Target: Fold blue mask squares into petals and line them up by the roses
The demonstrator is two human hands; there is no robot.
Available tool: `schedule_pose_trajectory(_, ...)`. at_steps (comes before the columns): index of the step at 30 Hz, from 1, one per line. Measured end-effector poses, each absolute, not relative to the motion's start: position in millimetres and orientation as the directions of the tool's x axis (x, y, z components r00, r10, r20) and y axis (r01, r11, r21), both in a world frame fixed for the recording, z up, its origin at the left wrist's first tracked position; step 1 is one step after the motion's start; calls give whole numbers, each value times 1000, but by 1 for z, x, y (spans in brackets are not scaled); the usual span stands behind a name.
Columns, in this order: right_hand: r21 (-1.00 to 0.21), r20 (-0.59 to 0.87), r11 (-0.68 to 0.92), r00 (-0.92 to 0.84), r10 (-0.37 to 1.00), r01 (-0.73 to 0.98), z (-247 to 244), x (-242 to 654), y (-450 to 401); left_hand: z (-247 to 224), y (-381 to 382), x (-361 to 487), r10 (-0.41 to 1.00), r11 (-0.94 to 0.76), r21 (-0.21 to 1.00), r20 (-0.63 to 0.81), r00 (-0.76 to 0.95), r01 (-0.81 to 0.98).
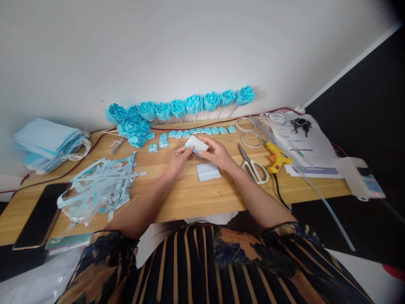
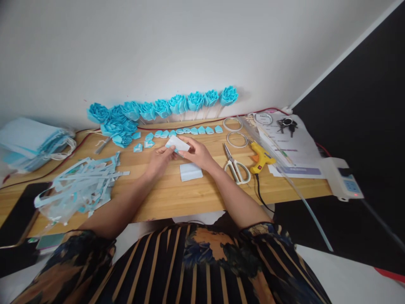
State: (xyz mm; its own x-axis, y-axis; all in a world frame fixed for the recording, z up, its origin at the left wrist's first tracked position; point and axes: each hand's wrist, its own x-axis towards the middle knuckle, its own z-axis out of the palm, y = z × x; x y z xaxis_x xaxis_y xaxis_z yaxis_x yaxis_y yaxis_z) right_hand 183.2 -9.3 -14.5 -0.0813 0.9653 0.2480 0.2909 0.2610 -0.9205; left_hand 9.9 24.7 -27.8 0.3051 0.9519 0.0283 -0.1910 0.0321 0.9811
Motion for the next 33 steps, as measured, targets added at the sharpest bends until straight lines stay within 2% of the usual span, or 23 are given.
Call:
schedule_pose_trajectory(4,-896,270,277,-69,960,347,-13,183,-10,-26,23,10,945,-15,990,60,322,-139)
schedule_pose_trajectory(9,-905,272,275,-55,961,324,-9,182,-11,-27,23,9,922,7,985,61,382,-175)
schedule_pose_trajectory(14,-899,277,281,-62,959,334,-10,182,-11,-30,23,9,931,-5,989,58,360,-145)
schedule_pose_trajectory(17,-896,268,273,-65,961,349,-8,183,-12,-28,25,9,939,50,976,26,344,-211)
schedule_pose_trajectory(19,-869,319,317,-60,946,379,-5,185,-13,-26,26,9,941,118,946,-10,339,-301)
schedule_pose_trajectory(21,-784,438,418,-68,896,459,-3,189,-13,-23,27,9,939,182,899,-39,342,-398)
schedule_pose_trajectory(24,-548,597,555,-173,784,625,0,193,-10,-17,28,8,933,243,837,-64,354,-490)
schedule_pose_trajectory(27,-378,624,619,-304,720,689,-1,194,-8,-14,28,9,926,279,801,-78,369,-529)
schedule_pose_trajectory(30,-317,631,642,-350,692,699,-2,191,-8,-15,26,10,917,289,798,-73,392,-529)
schedule_pose_trajectory(33,-308,656,652,-342,673,693,-3,189,-9,-18,24,11,911,272,829,-58,408,-489)
